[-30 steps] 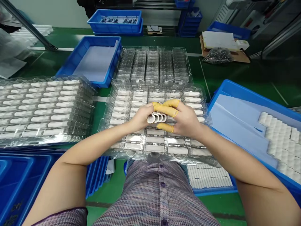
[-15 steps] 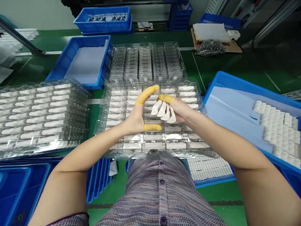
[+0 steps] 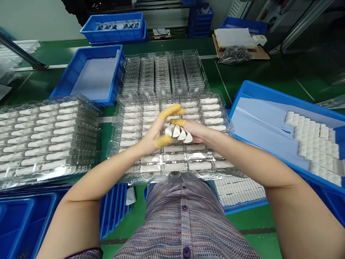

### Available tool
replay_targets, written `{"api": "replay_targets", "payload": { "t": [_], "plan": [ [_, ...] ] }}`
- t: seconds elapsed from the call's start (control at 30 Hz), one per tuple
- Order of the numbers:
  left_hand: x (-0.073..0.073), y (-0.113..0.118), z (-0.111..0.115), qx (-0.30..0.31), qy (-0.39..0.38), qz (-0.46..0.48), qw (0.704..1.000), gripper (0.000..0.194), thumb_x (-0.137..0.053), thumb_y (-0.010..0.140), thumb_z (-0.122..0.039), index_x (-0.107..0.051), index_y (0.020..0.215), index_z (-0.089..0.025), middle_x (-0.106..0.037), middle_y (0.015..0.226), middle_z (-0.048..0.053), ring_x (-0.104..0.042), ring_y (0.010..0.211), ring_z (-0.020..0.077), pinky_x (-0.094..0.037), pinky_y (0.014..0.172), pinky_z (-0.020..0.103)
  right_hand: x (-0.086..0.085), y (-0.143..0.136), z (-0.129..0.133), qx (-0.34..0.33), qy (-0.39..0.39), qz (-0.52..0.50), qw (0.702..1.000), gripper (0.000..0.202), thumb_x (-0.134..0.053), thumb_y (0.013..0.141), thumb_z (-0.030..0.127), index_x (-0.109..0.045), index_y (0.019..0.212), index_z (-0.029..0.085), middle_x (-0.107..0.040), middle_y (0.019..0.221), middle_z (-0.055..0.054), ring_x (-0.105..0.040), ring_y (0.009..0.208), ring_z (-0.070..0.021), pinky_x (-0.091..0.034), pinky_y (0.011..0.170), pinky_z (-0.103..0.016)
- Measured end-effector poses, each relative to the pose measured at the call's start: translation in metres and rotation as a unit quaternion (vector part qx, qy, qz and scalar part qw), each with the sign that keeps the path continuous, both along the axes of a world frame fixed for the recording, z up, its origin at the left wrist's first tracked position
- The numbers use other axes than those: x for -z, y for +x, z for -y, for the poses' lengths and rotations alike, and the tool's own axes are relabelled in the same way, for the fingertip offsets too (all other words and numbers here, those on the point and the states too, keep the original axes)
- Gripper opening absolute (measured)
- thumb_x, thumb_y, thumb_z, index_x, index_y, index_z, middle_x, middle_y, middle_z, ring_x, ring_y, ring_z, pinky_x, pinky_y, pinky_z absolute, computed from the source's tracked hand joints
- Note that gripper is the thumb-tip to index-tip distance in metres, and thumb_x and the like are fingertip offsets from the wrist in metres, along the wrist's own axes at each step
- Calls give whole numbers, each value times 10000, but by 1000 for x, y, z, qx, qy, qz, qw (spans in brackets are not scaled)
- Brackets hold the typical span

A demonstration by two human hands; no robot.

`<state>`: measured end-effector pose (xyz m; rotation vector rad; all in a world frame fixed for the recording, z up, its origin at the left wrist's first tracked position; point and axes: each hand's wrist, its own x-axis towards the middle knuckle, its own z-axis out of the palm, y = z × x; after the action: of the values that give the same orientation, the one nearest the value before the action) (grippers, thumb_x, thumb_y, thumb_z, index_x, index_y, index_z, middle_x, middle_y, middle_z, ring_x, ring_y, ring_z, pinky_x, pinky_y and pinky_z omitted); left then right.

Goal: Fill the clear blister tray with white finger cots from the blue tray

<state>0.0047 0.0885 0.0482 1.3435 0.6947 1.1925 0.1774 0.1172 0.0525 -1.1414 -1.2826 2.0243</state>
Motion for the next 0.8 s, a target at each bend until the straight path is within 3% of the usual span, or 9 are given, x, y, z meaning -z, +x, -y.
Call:
{"api": "replay_targets", "payload": {
  "t": [0.1,0.2,0.27,0.33,0.43,0.53,0.67,0.73,0.8],
  "plan": [
    [1,1,-4,-55,-104,22,993,858,-738,727,-882,-654,1308,-255,-625,1476,123,-533,1443,337,-485,1139,459,-9,8,-9,-12,150,102,983,305,-562,1043,370,-600,779,222,-658,728,-33,-599,647,-178,-523,594,-302],
    [4,4,-4,41,-237,-16,970,840,-966,635,-647,-619,1280,-236,-714,1263,108,-702,1101,268,-579,851,361,-19,14,-14,-23,394,241,887,300,-581,1024,357,-583,758,219,-657,815,-49,-617,796,-215,-517,762,-355],
    [5,8,-2,87,-279,-16,956,762,-1040,576,-499,-649,1157,-198,-739,1035,62,-700,881,196,-555,726,294,-22,16,-15,-25,481,286,828,286,-552,1034,387,-614,813,216,-662,887,-70,-631,901,-253,-509,841,-393],
    [6,10,0,81,-302,14,950,679,-1064,539,-409,-668,1037,-173,-727,913,33,-676,792,164,-553,694,279,-22,17,-12,-7,514,272,814,285,-492,1063,427,-663,983,214,-685,1036,-94,-640,1030,-280,-508,910,-417],
    [5,14,1,57,-337,53,938,636,-1058,541,-340,-692,1032,-166,-756,931,45,-704,821,189,-609,754,337,-16,18,-8,52,504,217,834,334,-423,1092,459,-623,1199,214,-679,1228,-102,-635,1139,-273,-505,983,-426],
    [6,19,4,51,-354,61,932,619,-1050,501,-263,-710,1007,-156,-773,905,46,-729,850,207,-622,791,347,-8,15,-5,80,480,208,848,284,-458,1077,444,-596,1179,217,-677,1221,-97,-638,1128,-262,-511,980,-417],
    [8,26,5,5,-350,65,934,587,-1019,392,-158,-698,883,-160,-728,744,-13,-708,727,170,-583,681,271,-4,11,-4,96,466,174,862,209,-508,1059,412,-585,1112,225,-685,1180,-88,-645,1098,-252,-534,981,-417],
    [5,24,2,-22,-324,82,942,563,-1002,419,-169,-686,885,-174,-717,731,-34,-702,703,158,-575,663,261,-6,13,-2,105,403,143,898,185,-538,1055,415,-571,1056,233,-696,1096,-72,-671,997,-233,-581,894,-401],
    [0,19,-2,-45,-294,97,950,551,-991,449,-180,-670,896,-188,-727,763,-41,-708,717,147,-574,680,254,-9,19,2,75,268,99,955,203,-558,1057,440,-568,1025,241,-705,993,-56,-696,875,-216,-623,753,-372]
  ]
}}
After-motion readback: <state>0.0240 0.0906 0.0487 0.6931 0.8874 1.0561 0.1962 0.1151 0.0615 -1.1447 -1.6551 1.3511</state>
